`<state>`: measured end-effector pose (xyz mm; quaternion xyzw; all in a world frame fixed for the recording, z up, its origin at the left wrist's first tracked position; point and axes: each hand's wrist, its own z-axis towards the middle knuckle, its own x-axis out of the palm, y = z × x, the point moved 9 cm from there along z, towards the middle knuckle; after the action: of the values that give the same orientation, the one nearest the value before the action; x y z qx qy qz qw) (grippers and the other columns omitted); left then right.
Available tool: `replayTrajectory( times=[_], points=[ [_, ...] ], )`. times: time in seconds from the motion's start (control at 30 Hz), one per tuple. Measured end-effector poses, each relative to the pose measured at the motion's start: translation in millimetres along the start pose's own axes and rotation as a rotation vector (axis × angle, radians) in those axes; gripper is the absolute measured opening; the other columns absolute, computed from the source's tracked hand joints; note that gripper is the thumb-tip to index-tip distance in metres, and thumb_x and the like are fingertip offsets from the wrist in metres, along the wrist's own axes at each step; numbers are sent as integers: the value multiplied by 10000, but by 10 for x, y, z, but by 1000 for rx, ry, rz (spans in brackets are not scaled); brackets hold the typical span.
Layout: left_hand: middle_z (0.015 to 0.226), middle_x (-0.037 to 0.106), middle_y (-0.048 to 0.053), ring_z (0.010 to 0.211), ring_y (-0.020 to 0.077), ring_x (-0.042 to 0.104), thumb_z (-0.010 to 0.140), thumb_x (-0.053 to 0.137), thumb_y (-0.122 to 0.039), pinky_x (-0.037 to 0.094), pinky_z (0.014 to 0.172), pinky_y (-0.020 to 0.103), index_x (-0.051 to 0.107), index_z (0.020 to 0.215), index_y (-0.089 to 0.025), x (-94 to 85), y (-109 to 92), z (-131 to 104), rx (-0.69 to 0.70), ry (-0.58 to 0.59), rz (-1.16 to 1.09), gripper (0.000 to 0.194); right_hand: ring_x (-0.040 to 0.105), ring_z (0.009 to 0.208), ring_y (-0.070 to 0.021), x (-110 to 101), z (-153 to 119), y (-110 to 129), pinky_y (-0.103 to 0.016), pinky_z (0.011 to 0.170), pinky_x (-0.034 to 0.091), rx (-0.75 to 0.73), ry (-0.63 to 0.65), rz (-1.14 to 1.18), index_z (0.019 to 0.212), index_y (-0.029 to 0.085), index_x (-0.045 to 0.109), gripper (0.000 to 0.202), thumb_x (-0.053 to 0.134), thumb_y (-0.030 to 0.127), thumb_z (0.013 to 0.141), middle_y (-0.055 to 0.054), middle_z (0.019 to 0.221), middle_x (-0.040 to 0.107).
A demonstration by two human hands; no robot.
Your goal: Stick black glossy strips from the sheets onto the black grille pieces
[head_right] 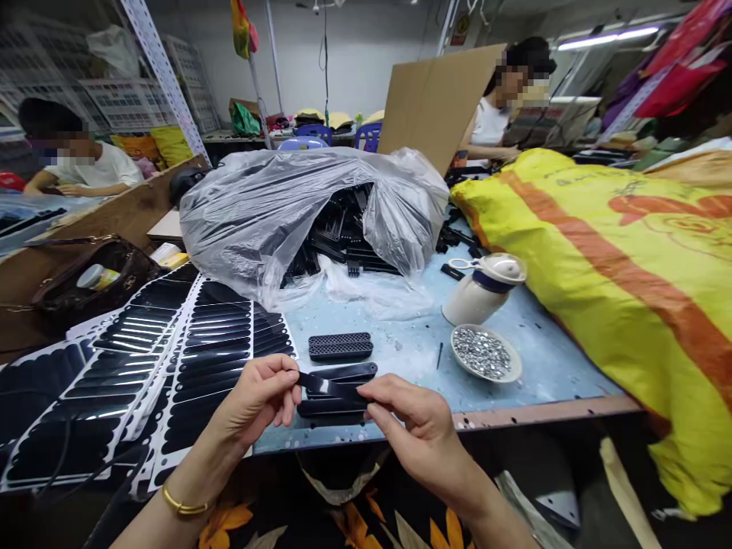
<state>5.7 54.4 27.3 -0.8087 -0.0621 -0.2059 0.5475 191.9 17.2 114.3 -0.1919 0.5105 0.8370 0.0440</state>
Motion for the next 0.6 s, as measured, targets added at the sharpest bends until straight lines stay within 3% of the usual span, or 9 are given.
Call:
replayTrajectory(
  times=[0.1,0.2,0.33,0.47,0.6],
  points=[
    [514,667,32,321,118,563,589,857,-409,300,301,158,602,687,-143,-36,-4,69,12,-13,-9,382,744,809,-215,-63,-30,-175,-293,662,630,78,61,51,1070,209,781,246,659,216,857,-99,973,785],
    [518,667,29,332,116,573,604,841,-401,317,310,157,598,685,-143,-64,-15,126,42,-52,1,363,752,873,-244,-167,-4,-360,-320,691,643,153,19,7,1105,196,764,275,687,251,847,-112,1013,786],
    [521,673,33,329,115,569,600,842,-399,318,304,155,600,695,-142,-25,16,186,13,-52,-5,366,731,751,-211,-166,102,-290,-320,653,623,-58,-101,-290,1019,194,767,179,718,231,851,-84,876,777],
    [521,676,32,330,117,568,583,857,-411,328,301,155,598,708,-145,-7,11,208,0,-57,-19,392,692,699,-200,85,125,-223,-323,621,581,-277,-37,-457,995,179,746,163,594,175,939,-85,804,740],
    [538,682,34,339,130,579,602,839,-418,340,303,169,615,727,-144,-13,8,233,6,-62,18,375,682,695,-209,115,146,-270,-332,615,569,-297,16,-530,994,180,739,212,531,160,956,-86,775,726]
  ],
)
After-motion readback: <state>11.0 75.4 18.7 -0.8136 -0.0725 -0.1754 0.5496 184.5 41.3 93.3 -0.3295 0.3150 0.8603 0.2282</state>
